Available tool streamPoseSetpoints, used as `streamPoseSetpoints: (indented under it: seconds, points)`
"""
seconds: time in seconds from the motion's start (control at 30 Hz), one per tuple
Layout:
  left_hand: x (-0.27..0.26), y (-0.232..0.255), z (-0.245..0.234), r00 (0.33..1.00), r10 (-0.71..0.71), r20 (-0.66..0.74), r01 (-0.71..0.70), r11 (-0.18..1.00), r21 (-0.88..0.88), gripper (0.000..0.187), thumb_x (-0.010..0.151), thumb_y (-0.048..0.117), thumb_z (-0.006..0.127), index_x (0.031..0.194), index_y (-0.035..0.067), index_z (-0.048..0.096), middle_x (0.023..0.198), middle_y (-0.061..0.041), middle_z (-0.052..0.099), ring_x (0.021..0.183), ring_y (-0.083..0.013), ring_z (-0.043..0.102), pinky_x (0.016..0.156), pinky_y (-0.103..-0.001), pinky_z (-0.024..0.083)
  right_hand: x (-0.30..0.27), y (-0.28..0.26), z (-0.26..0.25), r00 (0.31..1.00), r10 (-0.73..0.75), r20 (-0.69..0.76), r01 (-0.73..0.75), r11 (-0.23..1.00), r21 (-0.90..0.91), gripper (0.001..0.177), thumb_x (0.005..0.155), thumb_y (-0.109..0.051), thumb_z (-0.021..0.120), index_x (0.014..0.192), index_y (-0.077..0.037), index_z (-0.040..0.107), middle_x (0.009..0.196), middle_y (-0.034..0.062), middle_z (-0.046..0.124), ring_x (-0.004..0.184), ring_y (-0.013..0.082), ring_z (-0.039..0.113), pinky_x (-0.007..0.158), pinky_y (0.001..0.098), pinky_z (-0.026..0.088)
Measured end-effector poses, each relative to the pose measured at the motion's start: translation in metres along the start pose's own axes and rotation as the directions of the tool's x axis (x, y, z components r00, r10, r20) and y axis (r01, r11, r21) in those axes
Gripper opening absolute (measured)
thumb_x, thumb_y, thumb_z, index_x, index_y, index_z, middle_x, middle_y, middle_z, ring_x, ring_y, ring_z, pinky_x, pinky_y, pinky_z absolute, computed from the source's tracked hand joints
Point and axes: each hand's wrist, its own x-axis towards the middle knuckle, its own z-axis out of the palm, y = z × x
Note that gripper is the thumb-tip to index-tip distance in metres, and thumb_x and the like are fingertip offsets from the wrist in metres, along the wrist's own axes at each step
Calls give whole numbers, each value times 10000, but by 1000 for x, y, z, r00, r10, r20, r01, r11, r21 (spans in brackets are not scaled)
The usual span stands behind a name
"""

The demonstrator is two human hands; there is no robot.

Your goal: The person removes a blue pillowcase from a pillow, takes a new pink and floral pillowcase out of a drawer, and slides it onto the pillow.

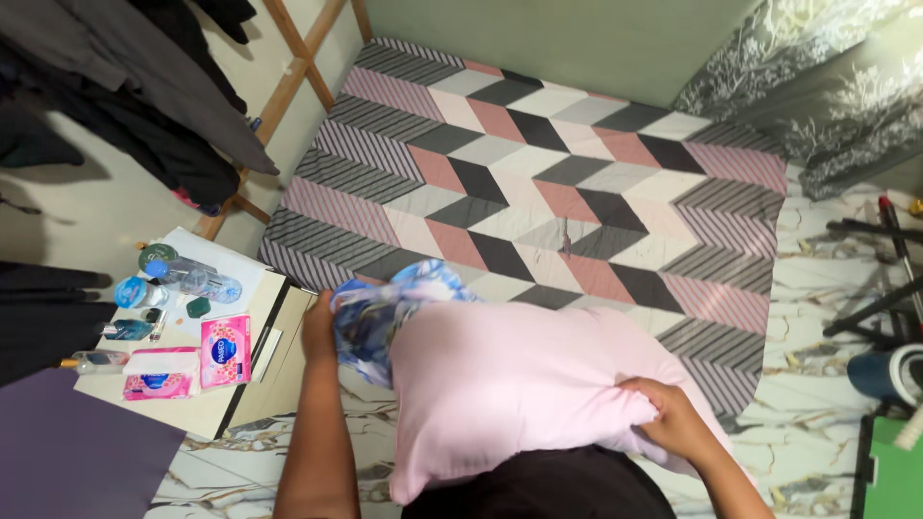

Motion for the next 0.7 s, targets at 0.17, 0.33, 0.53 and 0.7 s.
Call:
streamPoseSetpoints:
  seconds: [0.17, 0.33, 0.53, 0.7]
  points:
    - [-13, -7, 33, 952, -197, -234, 166, 975, -148, 300, 947, 269, 621, 1141, 43, 656, 1022, -282, 708, 944, -499, 672, 791, -572, 529, -4, 14, 11, 980, 190, -63, -189, 982, 32, 385, 697, 2, 738, 1079, -40, 725, 1040, 91, 826, 962, 179, 787, 877, 307, 575]
    - [-55, -46, 27, 834, -470, -288, 405, 877, -260, 357, 968, 252, 609, 1163, -47, 607, 1056, -316, 696, 1001, -504, 680, 847, -563, 538, -36, 49, -16, 973, 216, -78, -196, 958, 207, 435, 692, 77, 675, 1116, -12, 711, 1153, 78, 774, 1112, 120, 660, 949, 285, 485]
    - [-109, -25, 71, 970, -232, 74, 240, 962, -131, 432, 967, 329, 567, 1215, -24, 594, 1127, -334, 673, 1081, -525, 638, 929, -564, 509, -23, 63, 14, 935, 336, -112, -295, 915, 277, 298, 766, 3, 772, 1059, -17, 718, 949, 17, 765, 892, 72, 671, 825, 248, 527]
    - [-123, -64, 54, 934, -356, 12, 352, 917, -185, 477, 964, 304, 520, 1254, -70, 578, 1147, -347, 670, 1094, -532, 630, 939, -572, 493, -9, 58, 12, 881, 430, -197, -420, 903, 90, 305, 787, -65, 819, 1075, -34, 724, 856, 33, 745, 785, 87, 630, 724, 261, 522]
